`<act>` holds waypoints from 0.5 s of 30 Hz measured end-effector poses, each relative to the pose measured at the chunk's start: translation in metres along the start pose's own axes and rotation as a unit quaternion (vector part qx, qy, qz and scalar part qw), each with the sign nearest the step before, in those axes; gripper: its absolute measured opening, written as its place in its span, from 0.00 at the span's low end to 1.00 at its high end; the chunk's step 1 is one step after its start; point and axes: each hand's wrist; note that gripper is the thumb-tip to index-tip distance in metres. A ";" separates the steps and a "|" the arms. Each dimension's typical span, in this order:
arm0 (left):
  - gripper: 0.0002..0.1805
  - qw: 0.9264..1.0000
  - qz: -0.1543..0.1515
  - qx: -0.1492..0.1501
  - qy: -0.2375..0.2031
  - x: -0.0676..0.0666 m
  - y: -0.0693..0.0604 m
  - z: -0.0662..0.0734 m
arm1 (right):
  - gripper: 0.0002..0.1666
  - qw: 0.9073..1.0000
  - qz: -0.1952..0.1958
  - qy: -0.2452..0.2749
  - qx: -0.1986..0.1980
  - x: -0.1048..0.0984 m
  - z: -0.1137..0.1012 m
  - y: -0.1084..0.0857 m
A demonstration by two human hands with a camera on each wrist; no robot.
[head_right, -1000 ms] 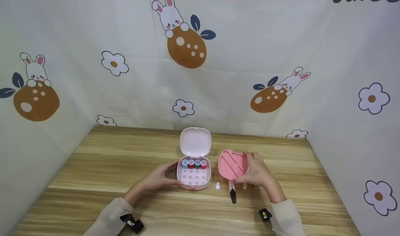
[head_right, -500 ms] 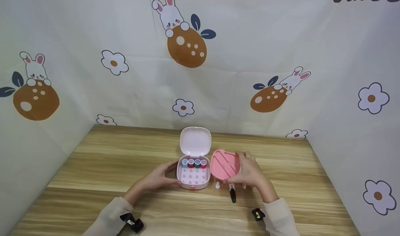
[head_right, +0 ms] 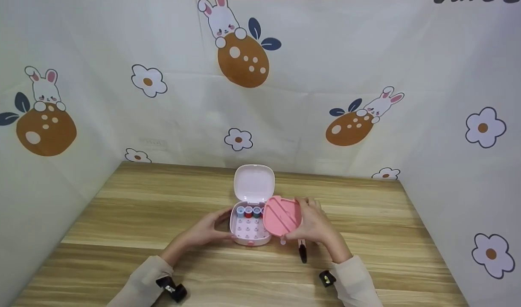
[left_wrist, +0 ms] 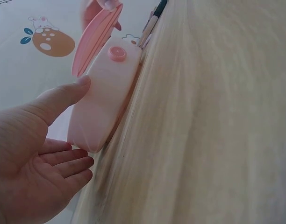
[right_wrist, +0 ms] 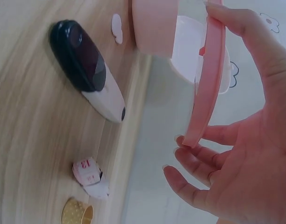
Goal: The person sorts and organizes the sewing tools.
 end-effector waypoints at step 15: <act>0.49 1.000 0.000 0.020 0.018 -0.001 0.001 -0.002 | 0.73 1.000 -0.005 0.015 -0.005 0.014 -0.011 0.012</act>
Point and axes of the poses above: each hand's wrist, its own y-axis towards the middle knuckle, its own x-axis out of the palm, z = x × y, and after that the axes turned 12 degrees about -x, right-handed
